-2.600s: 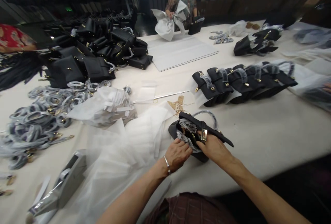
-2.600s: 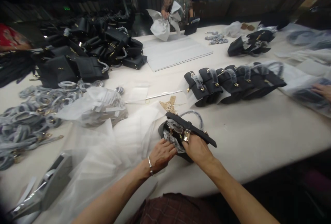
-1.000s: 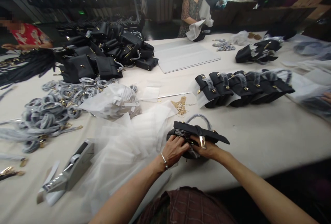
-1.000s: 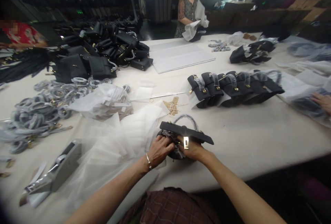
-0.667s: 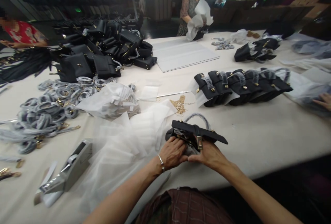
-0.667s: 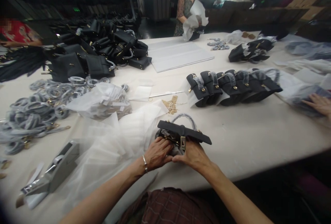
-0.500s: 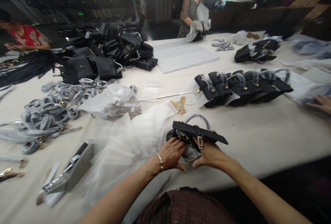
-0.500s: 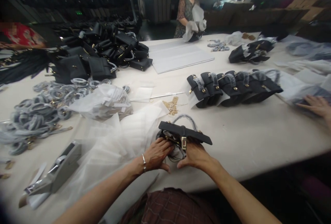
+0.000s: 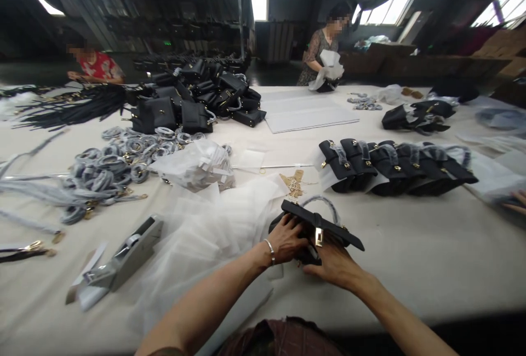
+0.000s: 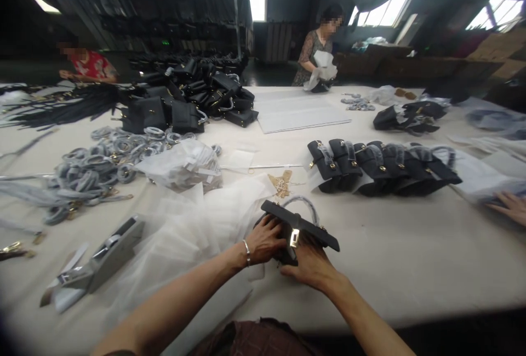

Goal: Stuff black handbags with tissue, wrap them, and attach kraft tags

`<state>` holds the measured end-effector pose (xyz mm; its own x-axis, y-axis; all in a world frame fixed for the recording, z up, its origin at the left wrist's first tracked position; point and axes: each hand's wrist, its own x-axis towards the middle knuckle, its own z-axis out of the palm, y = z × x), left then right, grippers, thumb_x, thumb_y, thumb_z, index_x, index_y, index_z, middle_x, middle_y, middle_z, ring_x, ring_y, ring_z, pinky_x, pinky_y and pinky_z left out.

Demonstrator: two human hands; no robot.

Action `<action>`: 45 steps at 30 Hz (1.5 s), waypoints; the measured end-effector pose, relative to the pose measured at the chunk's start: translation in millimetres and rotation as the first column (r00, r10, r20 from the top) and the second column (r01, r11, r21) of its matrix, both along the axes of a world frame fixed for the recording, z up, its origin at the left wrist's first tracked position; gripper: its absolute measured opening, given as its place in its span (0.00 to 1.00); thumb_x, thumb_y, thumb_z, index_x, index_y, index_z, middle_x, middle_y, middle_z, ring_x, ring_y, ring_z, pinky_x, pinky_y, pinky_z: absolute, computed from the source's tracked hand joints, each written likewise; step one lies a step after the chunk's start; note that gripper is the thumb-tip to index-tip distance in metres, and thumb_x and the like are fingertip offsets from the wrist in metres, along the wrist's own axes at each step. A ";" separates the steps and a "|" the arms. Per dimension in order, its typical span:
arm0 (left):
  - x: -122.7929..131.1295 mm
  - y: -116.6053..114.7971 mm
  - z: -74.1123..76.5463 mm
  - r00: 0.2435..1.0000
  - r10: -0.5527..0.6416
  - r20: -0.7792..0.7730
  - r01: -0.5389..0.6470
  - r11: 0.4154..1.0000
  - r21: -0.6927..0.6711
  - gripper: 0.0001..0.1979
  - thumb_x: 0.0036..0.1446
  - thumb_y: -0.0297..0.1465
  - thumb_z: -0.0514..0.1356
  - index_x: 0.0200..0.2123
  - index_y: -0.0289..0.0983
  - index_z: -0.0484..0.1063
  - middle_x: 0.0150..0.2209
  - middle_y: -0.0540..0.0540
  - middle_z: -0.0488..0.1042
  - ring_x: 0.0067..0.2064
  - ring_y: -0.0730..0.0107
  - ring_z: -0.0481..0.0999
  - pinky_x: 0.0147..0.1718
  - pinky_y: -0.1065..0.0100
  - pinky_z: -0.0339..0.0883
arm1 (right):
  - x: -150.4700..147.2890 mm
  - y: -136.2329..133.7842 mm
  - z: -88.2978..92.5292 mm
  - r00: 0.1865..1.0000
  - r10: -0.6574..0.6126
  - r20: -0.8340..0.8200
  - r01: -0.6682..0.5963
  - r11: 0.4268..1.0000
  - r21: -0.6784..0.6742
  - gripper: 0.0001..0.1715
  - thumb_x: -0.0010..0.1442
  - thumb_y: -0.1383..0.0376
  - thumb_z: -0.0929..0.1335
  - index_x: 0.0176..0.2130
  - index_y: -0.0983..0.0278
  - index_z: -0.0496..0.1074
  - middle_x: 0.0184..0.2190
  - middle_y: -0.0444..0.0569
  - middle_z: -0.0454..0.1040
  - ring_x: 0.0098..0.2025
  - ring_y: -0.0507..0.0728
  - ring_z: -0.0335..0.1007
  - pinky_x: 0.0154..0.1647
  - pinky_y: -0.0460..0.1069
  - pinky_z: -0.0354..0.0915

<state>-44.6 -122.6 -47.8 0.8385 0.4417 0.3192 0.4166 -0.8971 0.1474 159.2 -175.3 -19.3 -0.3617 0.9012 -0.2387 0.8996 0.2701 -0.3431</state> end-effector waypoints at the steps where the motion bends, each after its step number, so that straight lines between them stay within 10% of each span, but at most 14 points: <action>1: 1.5 2.4 -3.0 1.000 0.008 -0.023 -0.008 1.000 -0.017 0.10 0.61 0.40 0.59 0.42 0.43 0.73 0.54 0.44 0.68 0.58 0.52 0.63 0.55 0.50 0.54 | -0.1 1.4 -3.3 1.000 -0.015 0.001 0.015 1.000 0.024 0.39 0.52 0.54 0.71 0.59 0.64 0.65 0.59 0.62 0.66 0.62 0.72 0.59 0.64 0.66 0.50; 6: 16.8 18.8 -1.9 0.987 0.071 -0.144 -0.083 0.993 -0.085 0.11 0.65 0.36 0.53 0.36 0.37 0.72 0.38 0.44 0.75 0.41 0.60 0.73 0.44 0.56 0.62 | 6.7 23.6 -2.3 0.998 -0.055 -0.018 0.055 0.998 0.029 0.21 0.61 0.59 0.64 0.52 0.59 0.73 0.51 0.54 0.75 0.54 0.66 0.69 0.56 0.60 0.62; 12: 30.0 7.9 20.9 0.979 0.113 -0.169 -0.158 0.947 -0.279 0.14 0.66 0.39 0.53 0.37 0.37 0.72 0.35 0.45 0.78 0.39 0.60 0.77 0.40 0.60 0.64 | 34.6 21.4 12.1 0.999 -0.048 -0.023 0.049 0.999 0.019 0.24 0.60 0.51 0.66 0.53 0.54 0.72 0.49 0.48 0.77 0.49 0.64 0.73 0.49 0.55 0.66; 19: 46.0 -11.3 -10.8 0.931 0.158 -0.328 -0.337 0.716 -0.611 0.17 0.65 0.43 0.49 0.39 0.41 0.74 0.39 0.45 0.79 0.43 0.56 0.78 0.41 0.61 0.68 | 46.4 -15.8 -58.8 0.933 -0.318 -0.168 0.307 0.948 -0.085 0.26 0.62 0.42 0.61 0.33 0.58 0.74 0.31 0.46 0.77 0.35 0.59 0.73 0.37 0.51 0.64; 26: 58.3 11.3 -31.2 0.910 0.154 -0.386 -0.393 0.618 -0.681 0.21 0.64 0.48 0.49 0.37 0.44 0.76 0.41 0.49 0.79 0.44 0.61 0.78 0.36 0.68 0.68 | 54.8 -2.2 -95.1 0.895 -0.383 -0.229 0.349 0.920 -0.178 0.30 0.60 0.40 0.60 0.28 0.59 0.73 0.23 0.43 0.74 0.28 0.55 0.70 0.32 0.49 0.61; 31: 63.0 -0.3 -14.7 0.912 0.251 -0.324 -0.406 0.663 -0.629 0.13 0.64 0.39 0.54 0.46 0.41 0.72 0.47 0.46 0.77 0.48 0.59 0.75 0.47 0.61 0.67 | 57.6 -0.8 -97.3 0.898 -0.383 -0.216 0.356 0.922 -0.152 0.31 0.60 0.39 0.59 0.27 0.59 0.72 0.22 0.44 0.73 0.27 0.55 0.68 0.31 0.49 0.60; 37: 45.6 -63.8 -13.8 0.988 0.151 -0.034 -0.150 0.877 -0.457 0.27 0.63 0.48 0.54 0.59 0.37 0.62 0.59 0.41 0.69 0.64 0.56 0.61 0.63 0.53 0.50 | 55.4 -1.9 -94.8 0.913 -0.341 -0.226 0.317 0.939 -0.135 0.34 0.60 0.38 0.57 0.25 0.59 0.71 0.22 0.44 0.73 0.26 0.55 0.68 0.30 0.48 0.60; 45: 35.7 -79.7 -30.3 0.979 0.178 -0.104 -0.205 0.895 -0.396 0.37 0.61 0.53 0.53 0.64 0.34 0.54 0.64 0.41 0.63 0.66 0.58 0.56 0.65 0.52 0.47 | 49.1 -4.3 -72.3 0.879 -0.400 -0.260 0.429 0.901 0.064 0.30 0.62 0.42 0.59 0.27 0.59 0.73 0.26 0.47 0.77 0.29 0.57 0.72 0.33 0.49 0.63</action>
